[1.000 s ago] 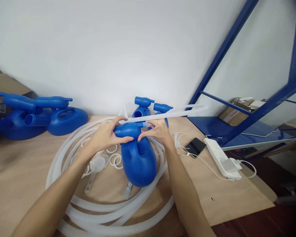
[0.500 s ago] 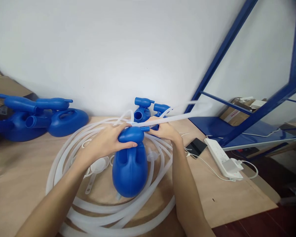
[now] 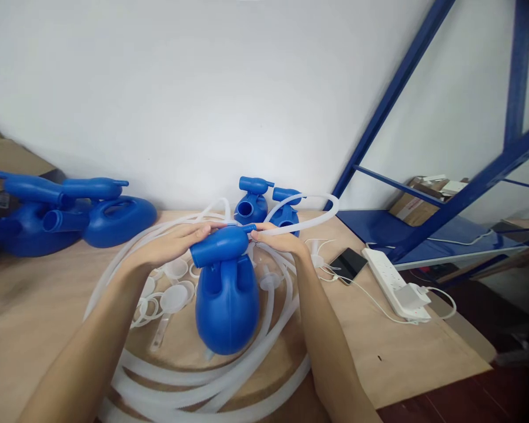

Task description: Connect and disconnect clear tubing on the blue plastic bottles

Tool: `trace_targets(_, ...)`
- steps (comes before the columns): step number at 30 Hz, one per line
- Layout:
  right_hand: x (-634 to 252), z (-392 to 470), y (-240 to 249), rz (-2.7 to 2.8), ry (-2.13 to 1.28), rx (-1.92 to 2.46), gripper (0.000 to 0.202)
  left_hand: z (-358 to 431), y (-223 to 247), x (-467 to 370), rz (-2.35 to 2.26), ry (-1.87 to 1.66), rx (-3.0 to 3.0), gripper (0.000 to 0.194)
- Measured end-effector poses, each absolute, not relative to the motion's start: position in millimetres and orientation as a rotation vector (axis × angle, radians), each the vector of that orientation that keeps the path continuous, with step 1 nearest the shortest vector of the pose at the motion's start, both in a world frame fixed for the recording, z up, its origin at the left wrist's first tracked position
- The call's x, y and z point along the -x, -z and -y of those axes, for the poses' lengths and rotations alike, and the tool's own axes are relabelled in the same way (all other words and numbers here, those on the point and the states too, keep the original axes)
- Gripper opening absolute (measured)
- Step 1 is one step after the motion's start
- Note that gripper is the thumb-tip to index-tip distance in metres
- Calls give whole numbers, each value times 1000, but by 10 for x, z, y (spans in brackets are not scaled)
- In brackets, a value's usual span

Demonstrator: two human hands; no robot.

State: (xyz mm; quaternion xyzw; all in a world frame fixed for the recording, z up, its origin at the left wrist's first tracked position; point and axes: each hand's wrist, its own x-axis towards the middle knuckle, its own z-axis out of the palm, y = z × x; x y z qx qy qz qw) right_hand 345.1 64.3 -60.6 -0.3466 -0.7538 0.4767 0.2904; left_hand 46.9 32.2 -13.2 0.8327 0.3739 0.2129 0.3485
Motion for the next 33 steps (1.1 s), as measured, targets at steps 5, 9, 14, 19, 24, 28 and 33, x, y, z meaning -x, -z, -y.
trace_targets(5,-3671,-554,465,1961,-1172,918,50,-353,154,-467,-999,-485,-2215,69)
trace_targets(9,-3888,-459,346,1678,-1092,878,52,-378,174,-441,-957,-481,-2226,66)
trace_targets(14,-3967,-454,271,1206,-1013,870,53,-410,197,-404,-974,-479,-2244,64)
trace_targets(19,-3783,-481,204,1037,-1009,717,43,-392,173,-422,-944,-498,-2330,61)
trace_targets(24,-3474,-443,201,1172,-1149,636,44,-367,145,-447,-961,-483,-2354,64)
trace_targets(28,-3334,-383,258,1464,-1340,832,64,-354,158,-460,-1009,-455,-2302,70)
trace_targets(33,-3214,-245,238,1685,-1151,1240,80,-262,182,-519,-1008,-533,-2220,71)
